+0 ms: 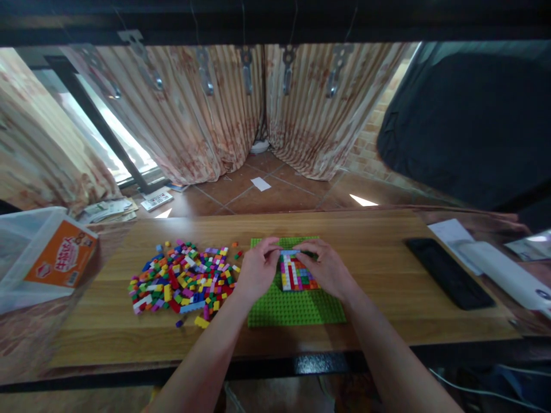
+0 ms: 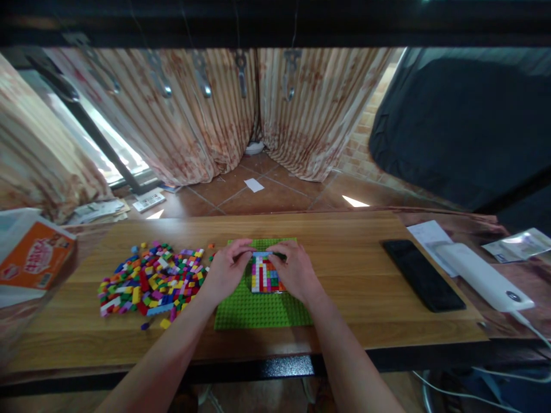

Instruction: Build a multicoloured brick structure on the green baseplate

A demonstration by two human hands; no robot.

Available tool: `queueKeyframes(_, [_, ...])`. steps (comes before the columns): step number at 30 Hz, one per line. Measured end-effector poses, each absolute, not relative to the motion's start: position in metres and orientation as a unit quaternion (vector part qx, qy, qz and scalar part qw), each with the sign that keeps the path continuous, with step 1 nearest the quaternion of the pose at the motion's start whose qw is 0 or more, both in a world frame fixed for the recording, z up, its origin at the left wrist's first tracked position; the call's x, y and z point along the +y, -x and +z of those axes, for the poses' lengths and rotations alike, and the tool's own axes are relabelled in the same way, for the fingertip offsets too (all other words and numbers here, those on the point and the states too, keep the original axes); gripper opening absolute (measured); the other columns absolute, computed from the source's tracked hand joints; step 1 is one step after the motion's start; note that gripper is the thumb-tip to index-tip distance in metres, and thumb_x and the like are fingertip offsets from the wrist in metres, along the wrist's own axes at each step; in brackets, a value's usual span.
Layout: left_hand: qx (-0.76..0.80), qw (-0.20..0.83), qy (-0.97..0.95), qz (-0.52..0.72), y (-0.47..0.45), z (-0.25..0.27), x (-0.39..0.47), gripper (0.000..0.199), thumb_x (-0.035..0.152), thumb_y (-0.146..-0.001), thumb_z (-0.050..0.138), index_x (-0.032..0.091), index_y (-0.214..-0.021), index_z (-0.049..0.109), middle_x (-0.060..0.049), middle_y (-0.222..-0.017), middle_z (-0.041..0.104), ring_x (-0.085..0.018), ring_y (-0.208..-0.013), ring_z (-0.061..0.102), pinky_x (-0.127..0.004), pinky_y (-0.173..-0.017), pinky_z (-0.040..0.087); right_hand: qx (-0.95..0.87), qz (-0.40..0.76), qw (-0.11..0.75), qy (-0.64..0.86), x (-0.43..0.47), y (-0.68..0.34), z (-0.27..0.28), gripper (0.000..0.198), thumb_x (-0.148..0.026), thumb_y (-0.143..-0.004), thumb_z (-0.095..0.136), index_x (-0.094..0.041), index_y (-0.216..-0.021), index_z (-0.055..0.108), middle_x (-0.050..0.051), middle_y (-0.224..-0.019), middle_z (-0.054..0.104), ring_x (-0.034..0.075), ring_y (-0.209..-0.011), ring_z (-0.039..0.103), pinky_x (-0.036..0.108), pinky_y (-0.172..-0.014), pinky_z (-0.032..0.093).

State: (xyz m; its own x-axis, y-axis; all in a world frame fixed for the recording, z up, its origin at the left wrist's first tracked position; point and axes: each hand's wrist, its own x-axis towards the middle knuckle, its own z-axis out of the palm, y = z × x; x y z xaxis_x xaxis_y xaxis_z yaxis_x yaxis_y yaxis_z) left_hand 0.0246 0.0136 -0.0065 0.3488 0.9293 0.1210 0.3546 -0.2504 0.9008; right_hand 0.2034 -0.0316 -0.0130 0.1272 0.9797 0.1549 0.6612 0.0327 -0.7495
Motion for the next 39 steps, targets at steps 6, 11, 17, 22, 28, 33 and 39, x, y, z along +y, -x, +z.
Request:
queueKeyframes(6, [0.455,0.417,-0.698,0.363,-0.026,-0.0093,0.0149,0.021,0.016,-0.088,0.058,0.016,-0.107,0.066,-0.009,-0.099,0.077,-0.02,-0.091,0.073,-0.033,-0.084,0.057,-0.631,0.22,0.354,0.654,-0.0315,-0.2016,-0.0121,0.02,-0.026,-0.088,0.058,-0.025,-0.097,0.076,0.006,-0.103,0.072,0.021,-0.099,0.064,0.036,-0.09,0.049])
queueKeyframes(11, [0.461,0.43,-0.675,0.384,-0.027,-0.0106,0.0155,0.018,0.017,-0.085,0.062,0.016,-0.101,0.069,-0.007,-0.094,0.078,-0.019,-0.087,0.074,-0.03,-0.079,0.058,-0.643,0.199,0.338,0.658,-0.0306,-0.2006,-0.0105,0.021,-0.026,-0.089,0.057,-0.023,-0.096,0.077,0.007,-0.101,0.073,0.022,-0.097,0.065,0.037,-0.092,0.048])
queueKeyframes(17, [0.456,0.451,-0.658,0.394,-0.0283,-0.0096,0.0166,0.021,0.016,-0.082,0.065,0.017,-0.102,0.071,-0.005,-0.088,0.078,-0.019,-0.082,0.074,-0.03,-0.078,0.059,-0.645,0.206,0.337,0.655,-0.031,-0.2008,-0.0072,0.021,-0.025,-0.089,0.058,-0.024,-0.096,0.077,0.007,-0.102,0.074,0.021,-0.097,0.066,0.036,-0.089,0.05])
queueKeyframes(22, [0.444,0.453,-0.662,0.4,-0.0267,-0.0138,0.017,0.021,0.017,-0.081,0.066,0.016,-0.1,0.073,-0.006,-0.09,0.078,-0.02,-0.084,0.074,-0.032,-0.083,0.059,-0.631,0.221,0.342,0.66,-0.0323,-0.2013,-0.006,0.02,-0.024,-0.088,0.06,-0.025,-0.096,0.078,0.006,-0.103,0.074,0.021,-0.097,0.067,0.034,-0.084,0.051])
queueKeyframes(28, [0.44,0.446,-0.671,0.398,-0.025,-0.0148,0.0166,0.017,0.02,-0.082,0.066,0.016,-0.096,0.075,-0.007,-0.091,0.078,-0.02,-0.086,0.074,-0.035,-0.085,0.059,-0.62,0.24,0.353,0.659,-0.0325,-0.2004,-0.0085,0.021,-0.026,-0.088,0.058,-0.023,-0.097,0.077,0.006,-0.102,0.074,0.02,-0.093,0.068,0.033,-0.084,0.052])
queueKeyframes(33, [0.44,0.43,-0.678,0.403,-0.025,-0.0166,0.0167,0.017,0.022,-0.083,0.066,0.018,-0.096,0.076,-0.006,-0.091,0.078,-0.019,-0.085,0.073,-0.034,-0.083,0.059,-0.627,0.239,0.352,0.653,-0.0317,-0.2009,-0.01,0.021,-0.027,-0.088,0.057,-0.024,-0.097,0.077,0.006,-0.101,0.075,0.02,-0.092,0.068,0.034,-0.085,0.052])
queueKeyframes(39, [0.45,0.394,-0.705,0.381,-0.0234,-0.0126,0.0149,0.015,0.02,-0.085,0.063,0.02,-0.087,0.078,-0.003,-0.087,0.078,-0.018,-0.079,0.072,-0.03,-0.078,0.056,-0.631,0.25,0.343,0.65,-0.0326,-0.1997,-0.005,0.028,-0.035,-0.093,0.052,-0.023,-0.092,0.077,0.006,-0.096,0.074,0.02,-0.087,0.067,0.033,-0.08,0.05])
